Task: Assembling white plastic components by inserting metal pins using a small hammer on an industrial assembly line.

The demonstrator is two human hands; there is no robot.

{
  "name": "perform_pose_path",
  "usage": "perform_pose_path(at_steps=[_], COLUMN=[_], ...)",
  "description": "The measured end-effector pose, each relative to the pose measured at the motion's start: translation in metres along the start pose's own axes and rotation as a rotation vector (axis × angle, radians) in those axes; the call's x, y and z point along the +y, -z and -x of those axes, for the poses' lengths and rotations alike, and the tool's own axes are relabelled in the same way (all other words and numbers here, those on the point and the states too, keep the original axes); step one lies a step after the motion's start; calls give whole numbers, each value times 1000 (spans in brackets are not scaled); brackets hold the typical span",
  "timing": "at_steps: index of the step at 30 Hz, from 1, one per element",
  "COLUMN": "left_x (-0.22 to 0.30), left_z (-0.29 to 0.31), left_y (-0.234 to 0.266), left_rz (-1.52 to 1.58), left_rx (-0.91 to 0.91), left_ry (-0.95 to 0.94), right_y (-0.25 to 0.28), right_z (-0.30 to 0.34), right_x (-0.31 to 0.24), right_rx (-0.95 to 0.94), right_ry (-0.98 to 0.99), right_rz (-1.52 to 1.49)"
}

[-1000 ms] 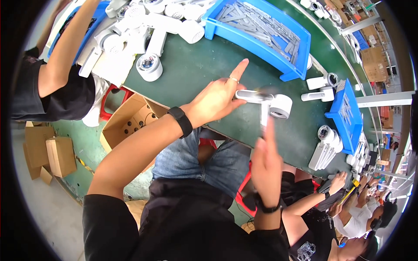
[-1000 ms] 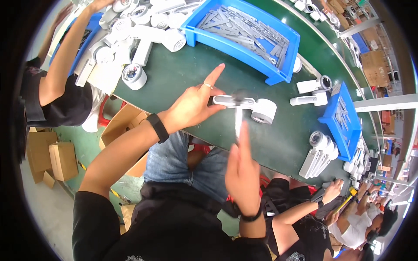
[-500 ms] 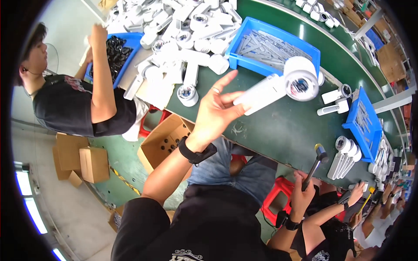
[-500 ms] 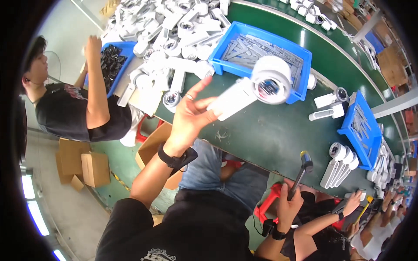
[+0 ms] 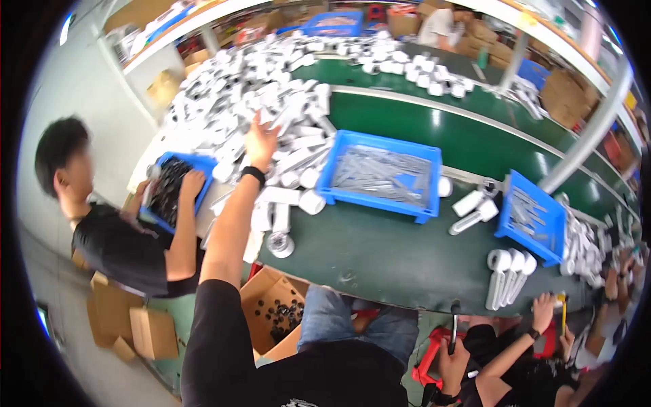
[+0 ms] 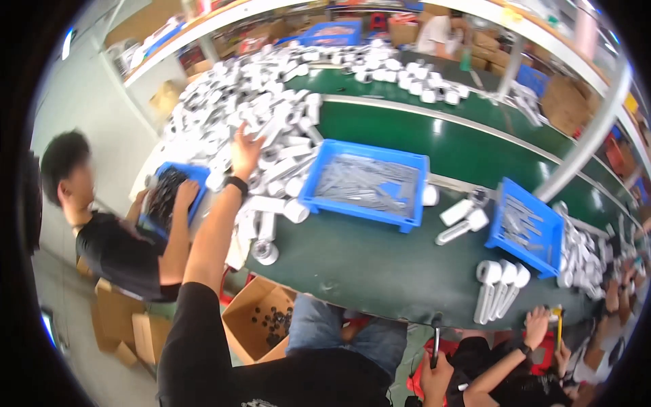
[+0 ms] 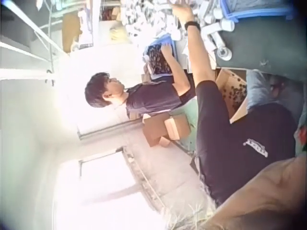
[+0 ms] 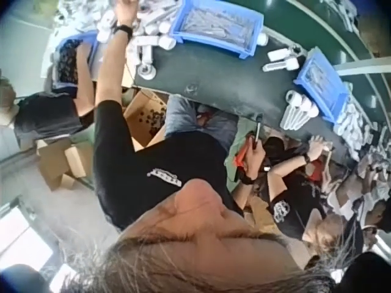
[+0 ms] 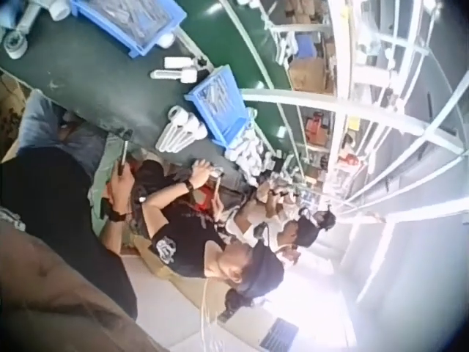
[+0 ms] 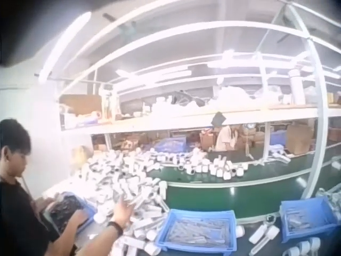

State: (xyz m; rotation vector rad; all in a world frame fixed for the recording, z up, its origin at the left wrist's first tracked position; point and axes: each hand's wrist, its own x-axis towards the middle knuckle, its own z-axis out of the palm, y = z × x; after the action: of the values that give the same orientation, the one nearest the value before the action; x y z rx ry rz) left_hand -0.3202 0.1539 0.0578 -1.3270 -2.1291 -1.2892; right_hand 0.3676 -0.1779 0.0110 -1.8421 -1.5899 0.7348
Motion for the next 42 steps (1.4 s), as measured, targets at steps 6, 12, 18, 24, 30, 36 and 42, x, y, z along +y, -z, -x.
perform_pose_path(at_steps=[6,12,18,24,30,36,42], left_x=[-57,174,198,190,211,196,190], left_z=[-43,134,278,310,225,158,121], left_y=[9,96,143,162,105,21,-55], left_rz=[-438,222,393,405,423,284,80], left_rx=[-41,-473,-769,-734,-612,-525,-758], left_ry=[-260,-286,-116,51,-235,-357,-359], right_y=[11,27,5,-3,4,-32,-50], right_z=[-32,-110,-122,-128,-103,-148,-156], right_x=[-7,-2,1,-11,-63,-76,-70], right_rx=[212,402,253,243,-125,-606,-560], right_ry=[120,55,53,167,-88,-241,-77], right_rz=[126,411,509,344,-731,-786,-543])
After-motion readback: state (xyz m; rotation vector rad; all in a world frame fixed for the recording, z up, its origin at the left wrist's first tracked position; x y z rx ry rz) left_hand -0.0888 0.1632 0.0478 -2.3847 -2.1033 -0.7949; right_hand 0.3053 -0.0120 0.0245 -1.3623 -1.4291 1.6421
